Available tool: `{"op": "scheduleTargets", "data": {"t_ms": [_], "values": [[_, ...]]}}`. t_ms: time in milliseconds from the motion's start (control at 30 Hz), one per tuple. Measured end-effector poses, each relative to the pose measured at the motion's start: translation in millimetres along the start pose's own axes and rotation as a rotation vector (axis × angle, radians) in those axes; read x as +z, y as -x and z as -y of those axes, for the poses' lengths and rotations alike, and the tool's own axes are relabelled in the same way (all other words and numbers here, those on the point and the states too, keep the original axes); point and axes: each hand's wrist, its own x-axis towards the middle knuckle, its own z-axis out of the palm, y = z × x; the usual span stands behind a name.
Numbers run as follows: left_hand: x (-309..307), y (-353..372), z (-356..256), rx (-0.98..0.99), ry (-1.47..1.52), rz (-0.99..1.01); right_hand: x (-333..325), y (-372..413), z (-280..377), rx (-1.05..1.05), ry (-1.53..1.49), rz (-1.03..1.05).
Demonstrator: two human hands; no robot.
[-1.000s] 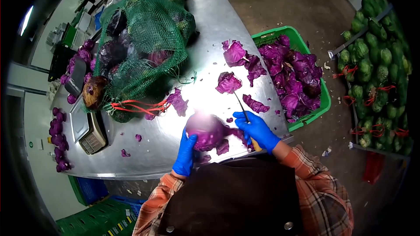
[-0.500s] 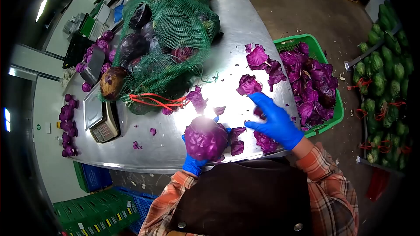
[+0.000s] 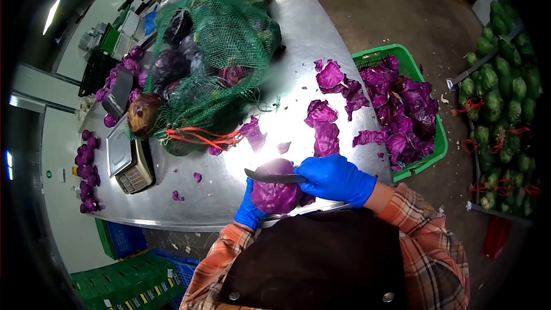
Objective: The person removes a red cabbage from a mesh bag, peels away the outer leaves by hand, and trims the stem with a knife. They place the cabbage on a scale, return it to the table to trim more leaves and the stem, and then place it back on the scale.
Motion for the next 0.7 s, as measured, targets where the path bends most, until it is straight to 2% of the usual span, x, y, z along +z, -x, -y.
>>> {"op": "scheduleTargets", "data": {"t_ms": [100, 133, 167, 200, 233, 300, 333, 400, 467, 500, 600, 700], "values": [[-21, 12, -28, 0.023, -0.908, 0.059, -27, -6, 7, 0.022, -0.182, -0.013], [-19, 14, -19, 0.005, -0.666, 0.013, -35, -7, 11, 0.018, -0.276, -0.187], [-24, 17, -26, -0.002, -0.686, -0.01, -35, -8, 1, 0.252, -0.583, -0.221], [-24, 18, -26, -0.009, -0.705, -0.034, -46, -10, 0, 0.412, -0.663, -0.158], [-25, 19, -24, 0.075, -0.869, -0.138, -58, -13, -2, 0.578, -0.736, -0.102], [-20, 20, -12, 0.247, -1.195, -0.346, -40, -9, -4, 0.385, -0.336, -0.123], [-18, 19, -9, 0.313, -1.282, -0.333, -25, -5, -7, 0.287, -0.138, -0.135], [-18, 14, -3, 0.45, -1.449, -0.301, 2, 6, -12, 0.434, -0.264, -0.008], [-12, 1, 10, 0.574, -1.557, -0.214, 28, 13, -28, 0.398, -0.503, -0.072], [-9, -5, 17, 0.636, -1.636, -0.183, 40, 15, -40, 0.229, -0.32, -0.183], [0, -20, 33, 0.753, -1.81, -0.104, 37, 16, -33, 0.409, -0.525, -0.231], [-3, -22, 23, 0.764, -1.862, -0.107, 24, 15, -36, 0.613, -0.689, -0.126]]}}
